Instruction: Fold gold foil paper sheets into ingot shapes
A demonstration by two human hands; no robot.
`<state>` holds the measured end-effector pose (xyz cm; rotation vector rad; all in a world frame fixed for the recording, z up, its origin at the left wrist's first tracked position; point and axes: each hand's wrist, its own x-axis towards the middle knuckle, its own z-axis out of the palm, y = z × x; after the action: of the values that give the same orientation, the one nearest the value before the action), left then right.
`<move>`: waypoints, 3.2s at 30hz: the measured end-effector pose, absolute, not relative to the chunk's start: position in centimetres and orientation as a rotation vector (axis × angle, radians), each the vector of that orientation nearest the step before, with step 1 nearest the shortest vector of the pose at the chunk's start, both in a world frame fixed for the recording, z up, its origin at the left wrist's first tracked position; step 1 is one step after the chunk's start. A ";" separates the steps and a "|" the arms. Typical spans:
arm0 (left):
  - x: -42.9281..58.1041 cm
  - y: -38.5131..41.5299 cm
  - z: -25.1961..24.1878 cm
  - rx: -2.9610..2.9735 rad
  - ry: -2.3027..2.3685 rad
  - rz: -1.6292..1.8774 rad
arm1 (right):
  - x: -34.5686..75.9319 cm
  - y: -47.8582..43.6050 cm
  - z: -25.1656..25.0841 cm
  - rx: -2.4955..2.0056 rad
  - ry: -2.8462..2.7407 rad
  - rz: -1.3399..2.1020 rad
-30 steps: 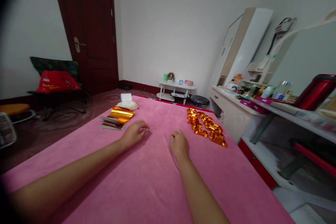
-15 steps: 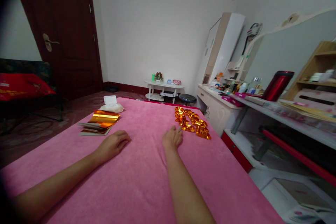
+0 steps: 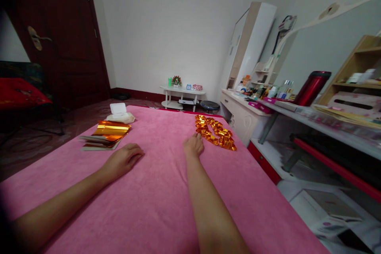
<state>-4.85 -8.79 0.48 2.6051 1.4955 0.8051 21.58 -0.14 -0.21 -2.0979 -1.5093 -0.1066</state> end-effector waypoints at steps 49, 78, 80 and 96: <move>-5.5 -9.5 1.5 2.507 1.804 1.030 | 21.2 -4.5 1.8 -1.187 -1.859 -0.161; -16.0 -8.3 2.2 2.220 2.350 0.716 | 16.4 -8.1 0.4 -1.086 -2.278 0.228; -15.9 -8.2 1.9 2.197 2.362 0.721 | 16.4 -8.1 0.4 -1.085 -2.280 0.230; -15.9 -7.5 1.3 2.021 2.462 0.762 | 16.4 -8.1 0.5 -1.043 -2.282 0.243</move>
<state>-15.86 -7.53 1.28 2.0207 2.4620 0.7615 16.40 -8.08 0.52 -1.0430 -2.2816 0.2431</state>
